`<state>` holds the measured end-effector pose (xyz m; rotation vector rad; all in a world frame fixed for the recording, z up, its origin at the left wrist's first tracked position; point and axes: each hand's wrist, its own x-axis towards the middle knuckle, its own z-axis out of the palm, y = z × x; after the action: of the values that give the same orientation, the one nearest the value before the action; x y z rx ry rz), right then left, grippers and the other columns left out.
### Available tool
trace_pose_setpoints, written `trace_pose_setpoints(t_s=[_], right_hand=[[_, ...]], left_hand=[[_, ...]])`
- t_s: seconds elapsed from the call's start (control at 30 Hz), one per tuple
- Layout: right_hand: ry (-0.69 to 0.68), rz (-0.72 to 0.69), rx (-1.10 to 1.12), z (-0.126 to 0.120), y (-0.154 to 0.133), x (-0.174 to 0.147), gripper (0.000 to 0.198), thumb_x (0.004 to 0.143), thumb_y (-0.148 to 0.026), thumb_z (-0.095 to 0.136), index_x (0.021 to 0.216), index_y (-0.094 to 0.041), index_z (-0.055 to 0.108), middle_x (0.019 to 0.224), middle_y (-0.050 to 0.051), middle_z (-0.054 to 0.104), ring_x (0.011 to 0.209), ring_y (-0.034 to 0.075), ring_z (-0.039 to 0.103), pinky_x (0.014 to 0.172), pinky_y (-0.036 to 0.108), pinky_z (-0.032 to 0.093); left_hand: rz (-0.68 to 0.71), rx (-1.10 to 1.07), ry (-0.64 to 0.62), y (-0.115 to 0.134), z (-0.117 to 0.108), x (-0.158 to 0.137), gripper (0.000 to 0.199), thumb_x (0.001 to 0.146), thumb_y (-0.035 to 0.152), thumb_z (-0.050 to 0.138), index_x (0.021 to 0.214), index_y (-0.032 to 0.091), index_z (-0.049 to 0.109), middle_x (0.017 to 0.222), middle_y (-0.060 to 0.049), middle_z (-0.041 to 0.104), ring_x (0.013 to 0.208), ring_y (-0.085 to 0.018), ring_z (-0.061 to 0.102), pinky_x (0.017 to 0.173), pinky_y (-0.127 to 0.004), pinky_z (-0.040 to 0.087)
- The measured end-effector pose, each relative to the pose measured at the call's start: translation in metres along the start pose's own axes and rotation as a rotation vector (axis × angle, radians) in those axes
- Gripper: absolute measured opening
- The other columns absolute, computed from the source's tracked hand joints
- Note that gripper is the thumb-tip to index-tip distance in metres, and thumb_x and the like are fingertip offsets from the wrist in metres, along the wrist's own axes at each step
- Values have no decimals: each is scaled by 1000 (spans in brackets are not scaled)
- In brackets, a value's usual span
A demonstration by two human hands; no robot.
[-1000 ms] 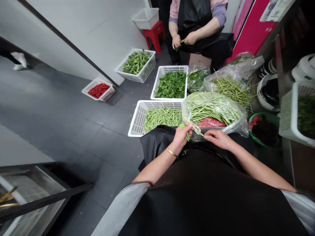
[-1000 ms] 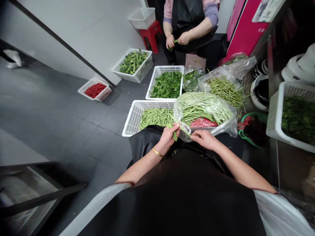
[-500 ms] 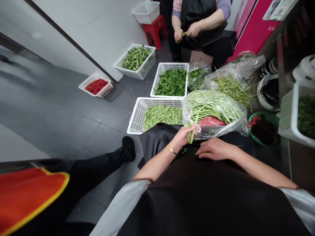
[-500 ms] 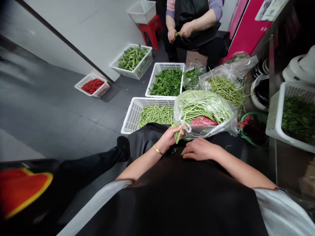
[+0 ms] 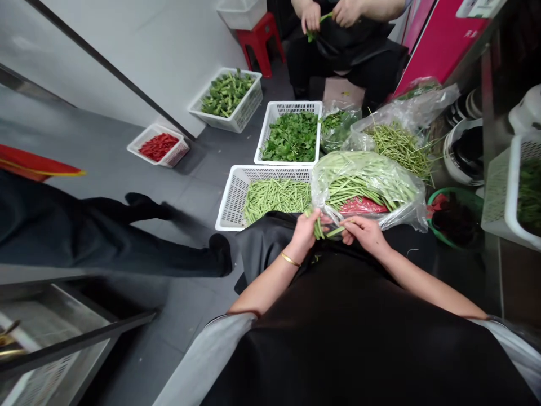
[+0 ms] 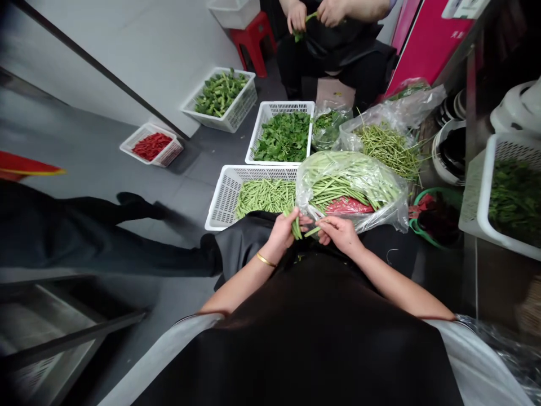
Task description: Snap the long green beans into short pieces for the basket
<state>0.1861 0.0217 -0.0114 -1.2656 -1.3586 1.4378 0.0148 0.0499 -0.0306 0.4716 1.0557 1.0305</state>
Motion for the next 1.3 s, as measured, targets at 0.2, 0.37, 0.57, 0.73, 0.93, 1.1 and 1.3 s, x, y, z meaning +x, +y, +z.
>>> trace_pose_setpoints(t_s=[0.2, 0.37, 0.57, 0.73, 0.93, 1.1, 1.3], right_hand=[[-209, -230, -852, -18, 0, 0, 37, 95, -42, 42, 89, -18, 69, 81, 9, 69, 69, 18, 63, 64, 28, 45], [-639, -177, -864, -37, -18, -6, 37, 92, -41, 47, 67, -19, 62, 64, 5, 64, 58, 16, 57, 58, 26, 39], [28, -43, -128, -16, 11, 16, 58, 95, -61, 25, 83, -18, 63, 53, -1, 53, 46, 13, 50, 48, 26, 42], [-63, 11, -661, -46, 38, 63, 39, 85, -52, 58, 99, -17, 69, 76, 4, 69, 68, 18, 63, 66, 29, 48], [118, 180, -1413, -88, 42, 132, 34, 94, -28, 44, 116, -7, 58, 113, 22, 63, 93, 28, 64, 77, 35, 45], [191, -82, -1188, -78, 18, 94, 24, 92, -31, 47, 98, -13, 62, 94, 14, 69, 81, 24, 65, 75, 32, 46], [228, -193, -385, -26, 2, -16, 25, 90, -43, 54, 93, -21, 65, 74, 3, 72, 64, 18, 68, 64, 29, 53]], left_hand=[[-44, 482, -355, -9, 3, -10, 39, 70, 48, 72, 77, 15, 53, 55, 3, 57, 36, -5, 41, 37, -18, 28], [-156, 612, -693, 0, 0, -12, 35, 66, 44, 76, 67, 14, 59, 54, 1, 56, 41, -7, 45, 40, -20, 32], [-93, 38, -250, -14, 12, 0, 44, 65, 50, 76, 80, 13, 57, 61, 0, 59, 44, -9, 51, 44, -22, 39], [-199, -126, -98, -18, -1, 16, 46, 59, 40, 82, 86, 13, 57, 59, 3, 55, 47, -8, 49, 46, -21, 39], [-330, -20, -300, -11, 2, 5, 40, 59, 33, 84, 78, 15, 54, 46, 11, 33, 37, -2, 27, 38, -17, 17], [-316, 0, -273, -11, 4, 2, 37, 61, 35, 82, 72, 11, 57, 48, 8, 38, 36, -2, 28, 39, -19, 17], [-217, -93, -334, -20, 14, -3, 48, 62, 38, 82, 95, 8, 63, 51, 8, 40, 39, -2, 31, 42, -19, 22]])
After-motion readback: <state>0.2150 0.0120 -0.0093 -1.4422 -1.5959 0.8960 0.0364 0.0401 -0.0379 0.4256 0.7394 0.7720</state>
